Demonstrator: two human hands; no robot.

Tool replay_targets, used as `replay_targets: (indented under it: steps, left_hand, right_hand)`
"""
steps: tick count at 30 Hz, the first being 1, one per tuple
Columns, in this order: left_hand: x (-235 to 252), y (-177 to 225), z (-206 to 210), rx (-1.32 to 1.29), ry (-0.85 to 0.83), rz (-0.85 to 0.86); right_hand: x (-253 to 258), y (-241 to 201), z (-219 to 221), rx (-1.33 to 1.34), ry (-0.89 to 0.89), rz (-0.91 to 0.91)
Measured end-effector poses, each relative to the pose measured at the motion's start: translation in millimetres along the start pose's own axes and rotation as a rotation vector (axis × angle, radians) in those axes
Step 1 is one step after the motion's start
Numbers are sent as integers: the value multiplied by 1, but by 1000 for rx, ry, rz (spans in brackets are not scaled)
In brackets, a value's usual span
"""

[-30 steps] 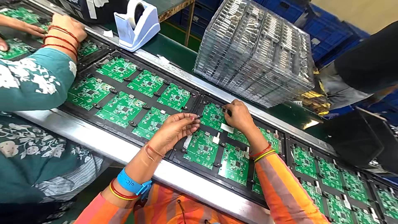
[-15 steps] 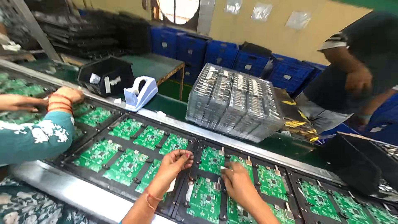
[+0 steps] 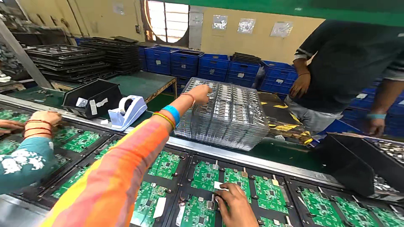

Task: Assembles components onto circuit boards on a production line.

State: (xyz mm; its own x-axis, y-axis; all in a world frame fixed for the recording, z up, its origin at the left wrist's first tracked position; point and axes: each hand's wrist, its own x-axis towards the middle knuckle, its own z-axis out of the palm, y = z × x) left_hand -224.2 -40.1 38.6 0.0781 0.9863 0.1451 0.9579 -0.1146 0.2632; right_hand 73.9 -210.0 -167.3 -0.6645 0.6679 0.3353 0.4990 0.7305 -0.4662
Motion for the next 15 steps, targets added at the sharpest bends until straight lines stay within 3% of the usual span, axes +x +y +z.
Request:
replay_targets:
  steps: [6, 15]
  left_hand:
    - [46, 2, 9, 24, -50, -25]
    - [18, -5, -2, -71, -37, 27]
  right_hand:
    - [-2, -8, -6, 19, -17, 15]
    - [-3, -9, 0, -8, -19, -8]
